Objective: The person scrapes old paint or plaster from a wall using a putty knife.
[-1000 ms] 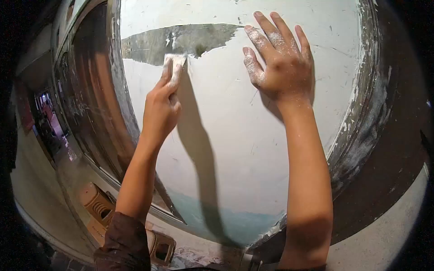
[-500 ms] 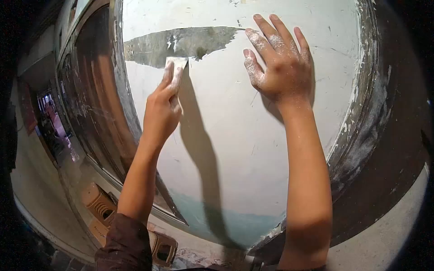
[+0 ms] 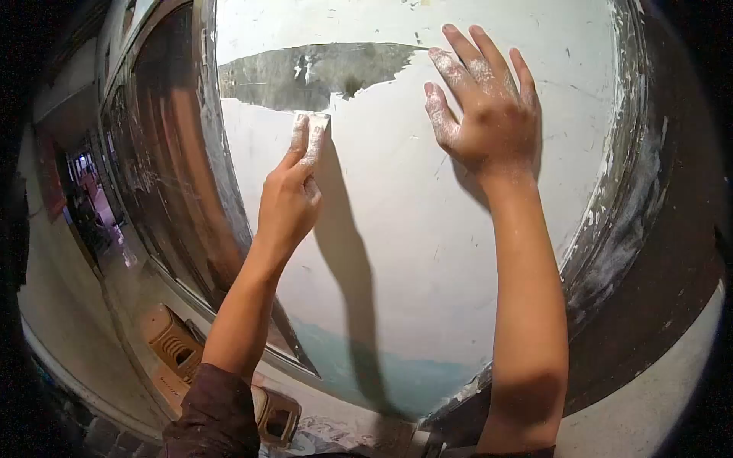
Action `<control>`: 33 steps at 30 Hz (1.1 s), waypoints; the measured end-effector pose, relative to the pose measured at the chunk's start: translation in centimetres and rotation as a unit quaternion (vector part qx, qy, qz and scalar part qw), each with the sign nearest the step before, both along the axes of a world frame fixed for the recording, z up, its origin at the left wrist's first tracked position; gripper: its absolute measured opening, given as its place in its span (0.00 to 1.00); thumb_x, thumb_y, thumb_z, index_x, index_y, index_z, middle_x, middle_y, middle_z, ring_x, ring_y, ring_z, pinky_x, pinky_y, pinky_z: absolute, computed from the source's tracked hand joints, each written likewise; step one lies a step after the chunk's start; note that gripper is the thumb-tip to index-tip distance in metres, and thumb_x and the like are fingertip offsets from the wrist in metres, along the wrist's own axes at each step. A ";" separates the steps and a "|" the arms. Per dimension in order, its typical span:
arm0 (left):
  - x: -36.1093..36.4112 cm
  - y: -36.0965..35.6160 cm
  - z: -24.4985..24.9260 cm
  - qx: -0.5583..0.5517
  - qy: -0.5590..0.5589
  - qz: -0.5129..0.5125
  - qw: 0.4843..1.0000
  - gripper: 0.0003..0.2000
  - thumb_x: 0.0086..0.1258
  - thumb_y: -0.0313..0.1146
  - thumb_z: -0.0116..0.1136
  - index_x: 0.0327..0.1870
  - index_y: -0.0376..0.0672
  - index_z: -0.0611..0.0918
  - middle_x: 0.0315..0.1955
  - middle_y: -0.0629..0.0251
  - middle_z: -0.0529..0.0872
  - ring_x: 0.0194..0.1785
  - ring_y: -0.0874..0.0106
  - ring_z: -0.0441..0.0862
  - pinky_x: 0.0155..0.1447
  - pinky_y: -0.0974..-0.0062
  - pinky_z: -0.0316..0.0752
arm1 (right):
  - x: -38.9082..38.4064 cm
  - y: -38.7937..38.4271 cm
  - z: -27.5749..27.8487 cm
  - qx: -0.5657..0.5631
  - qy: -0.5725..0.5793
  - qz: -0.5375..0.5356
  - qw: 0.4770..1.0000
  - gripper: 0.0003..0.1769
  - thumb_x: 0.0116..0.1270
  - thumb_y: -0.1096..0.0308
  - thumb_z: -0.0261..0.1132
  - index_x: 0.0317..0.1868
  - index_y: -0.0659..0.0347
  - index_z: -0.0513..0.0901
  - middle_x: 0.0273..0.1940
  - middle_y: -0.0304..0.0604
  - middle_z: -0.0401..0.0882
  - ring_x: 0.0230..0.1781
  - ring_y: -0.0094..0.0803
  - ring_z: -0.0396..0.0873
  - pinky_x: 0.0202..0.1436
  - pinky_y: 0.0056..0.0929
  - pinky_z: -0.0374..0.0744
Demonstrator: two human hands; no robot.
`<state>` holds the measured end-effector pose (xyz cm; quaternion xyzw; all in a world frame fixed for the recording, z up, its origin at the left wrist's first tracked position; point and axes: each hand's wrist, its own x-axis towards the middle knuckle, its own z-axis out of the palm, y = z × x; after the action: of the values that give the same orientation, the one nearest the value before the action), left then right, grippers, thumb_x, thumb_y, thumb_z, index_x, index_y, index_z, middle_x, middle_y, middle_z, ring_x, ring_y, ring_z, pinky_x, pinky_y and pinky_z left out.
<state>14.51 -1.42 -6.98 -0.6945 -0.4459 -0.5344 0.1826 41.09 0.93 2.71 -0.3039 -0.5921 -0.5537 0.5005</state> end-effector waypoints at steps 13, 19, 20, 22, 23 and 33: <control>0.5 -0.4 0.2 0.034 0.002 -0.009 0.999 0.26 0.65 0.11 0.52 0.65 0.35 0.83 0.78 0.53 0.70 0.71 0.48 0.79 0.67 0.64 0.79 | 0.2 0.0 -0.1 -0.006 0.005 0.008 1.000 0.20 0.71 0.54 0.66 0.61 0.41 0.89 0.74 0.24 0.77 0.79 0.27 0.69 0.85 0.46 0.61; 0.7 -0.1 -0.6 0.040 0.021 0.013 0.999 0.27 0.64 0.11 0.53 0.66 0.35 0.83 0.78 0.52 0.71 0.67 0.49 0.83 0.61 0.65 0.82 | 0.1 0.0 -0.1 0.000 0.009 0.012 1.000 0.19 0.71 0.53 0.67 0.60 0.41 0.90 0.74 0.24 0.78 0.78 0.27 0.70 0.85 0.45 0.61; 0.8 0.0 -0.4 0.045 0.007 0.001 0.999 0.30 0.62 0.11 0.53 0.68 0.38 0.82 0.78 0.52 0.71 0.66 0.50 0.84 0.61 0.66 0.82 | 0.1 0.0 -0.1 -0.003 0.010 0.017 1.000 0.19 0.70 0.52 0.67 0.60 0.41 0.90 0.74 0.24 0.78 0.78 0.27 0.70 0.85 0.45 0.61; 0.7 0.7 0.5 0.065 0.024 0.017 0.997 0.33 0.60 0.10 0.52 0.70 0.41 0.82 0.78 0.52 0.71 0.66 0.51 0.84 0.61 0.66 0.82 | 0.1 0.1 -0.1 0.004 0.008 0.014 1.000 0.19 0.70 0.53 0.68 0.60 0.41 0.90 0.74 0.24 0.78 0.79 0.27 0.69 0.85 0.45 0.61; 0.8 0.8 1.1 0.064 0.024 0.017 0.998 0.33 0.60 0.10 0.52 0.70 0.41 0.82 0.78 0.52 0.71 0.66 0.51 0.84 0.61 0.66 0.82 | 0.1 0.2 -0.1 0.003 0.007 0.014 1.000 0.19 0.70 0.53 0.68 0.60 0.41 0.90 0.74 0.24 0.78 0.79 0.27 0.69 0.85 0.45 0.61; 1.2 0.1 1.0 0.029 0.004 0.001 1.000 0.35 0.60 0.10 0.51 0.72 0.43 0.81 0.80 0.54 0.69 0.65 0.50 0.85 0.58 0.71 0.82 | 0.1 0.1 -0.1 0.001 0.010 0.010 1.000 0.19 0.70 0.53 0.68 0.60 0.39 0.90 0.74 0.24 0.78 0.78 0.26 0.70 0.85 0.46 0.62</control>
<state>15.66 -1.28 -5.97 -0.6905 -0.4305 -0.5440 0.2047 41.17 1.07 2.57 -0.3031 -0.5890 -0.5467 0.5122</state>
